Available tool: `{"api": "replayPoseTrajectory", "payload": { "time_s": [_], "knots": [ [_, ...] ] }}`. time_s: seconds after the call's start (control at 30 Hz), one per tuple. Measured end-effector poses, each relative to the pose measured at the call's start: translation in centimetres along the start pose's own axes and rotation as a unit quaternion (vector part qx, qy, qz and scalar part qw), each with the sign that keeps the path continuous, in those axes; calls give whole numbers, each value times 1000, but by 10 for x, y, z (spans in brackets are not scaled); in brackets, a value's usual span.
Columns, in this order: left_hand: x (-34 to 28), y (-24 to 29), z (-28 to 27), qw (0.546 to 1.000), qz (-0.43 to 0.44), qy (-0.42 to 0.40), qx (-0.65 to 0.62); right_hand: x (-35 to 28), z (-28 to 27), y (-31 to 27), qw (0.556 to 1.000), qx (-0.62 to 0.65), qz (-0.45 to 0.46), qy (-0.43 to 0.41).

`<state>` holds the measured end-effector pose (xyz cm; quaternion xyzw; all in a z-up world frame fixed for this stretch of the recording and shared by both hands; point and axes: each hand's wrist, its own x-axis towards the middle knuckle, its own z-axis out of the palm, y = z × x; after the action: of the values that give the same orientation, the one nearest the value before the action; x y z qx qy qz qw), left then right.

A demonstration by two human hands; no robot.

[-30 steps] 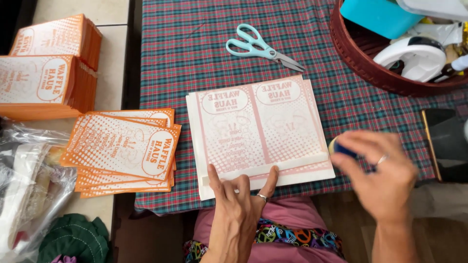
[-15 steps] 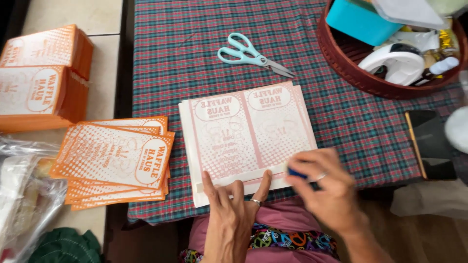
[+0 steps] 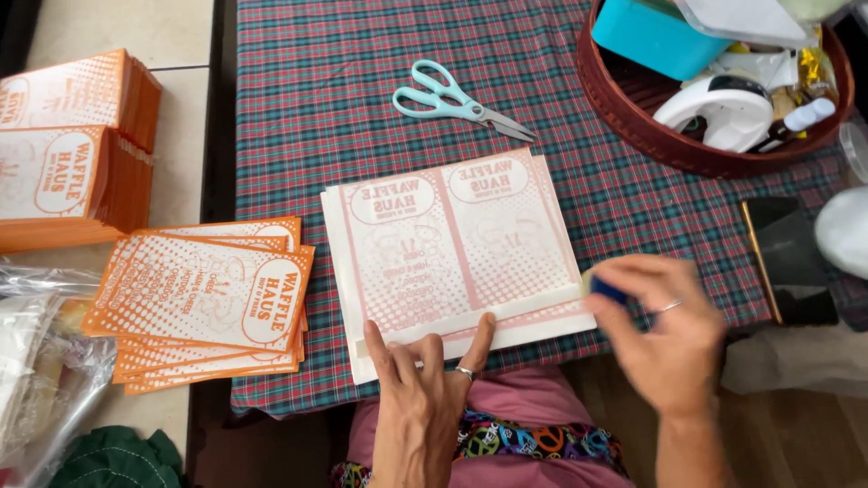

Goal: Folding the bottom of paper bags and applying a circular seal using a hand tool.

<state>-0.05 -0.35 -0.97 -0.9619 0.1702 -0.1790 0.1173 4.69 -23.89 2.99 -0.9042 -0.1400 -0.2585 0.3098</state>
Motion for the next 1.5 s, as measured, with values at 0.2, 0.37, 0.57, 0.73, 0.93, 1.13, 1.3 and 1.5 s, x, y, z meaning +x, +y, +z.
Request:
{"api": "replayPoseTrajectory", "payload": {
  "time_s": [0.2,0.37,0.57,0.73,0.93,1.13,1.3,1.5],
  "knots": [
    [-3,1,3,1000,-2,6,-13,-10,39,-10,989,87,-78,-89],
    [-3,0,7,999,-3,19,-27,-3,21,25,999,19,-28,-43],
    [-1,0,6,999,-1,29,-13,-1,7,9,999,-13,8,33],
    [-5,1,13,999,0,37,-24,-2,25,-12,994,57,-83,-45],
    [-5,2,16,999,15,34,-32,6,40,-20,984,89,-119,-103],
    [-5,2,15,999,0,42,-8,6,31,-7,982,71,-119,-132],
    [-5,2,15,998,3,43,-43,6,37,-9,980,104,-96,-143],
    [-6,1,14,997,20,60,36,5,37,-10,979,105,-101,-142]
  ]
}}
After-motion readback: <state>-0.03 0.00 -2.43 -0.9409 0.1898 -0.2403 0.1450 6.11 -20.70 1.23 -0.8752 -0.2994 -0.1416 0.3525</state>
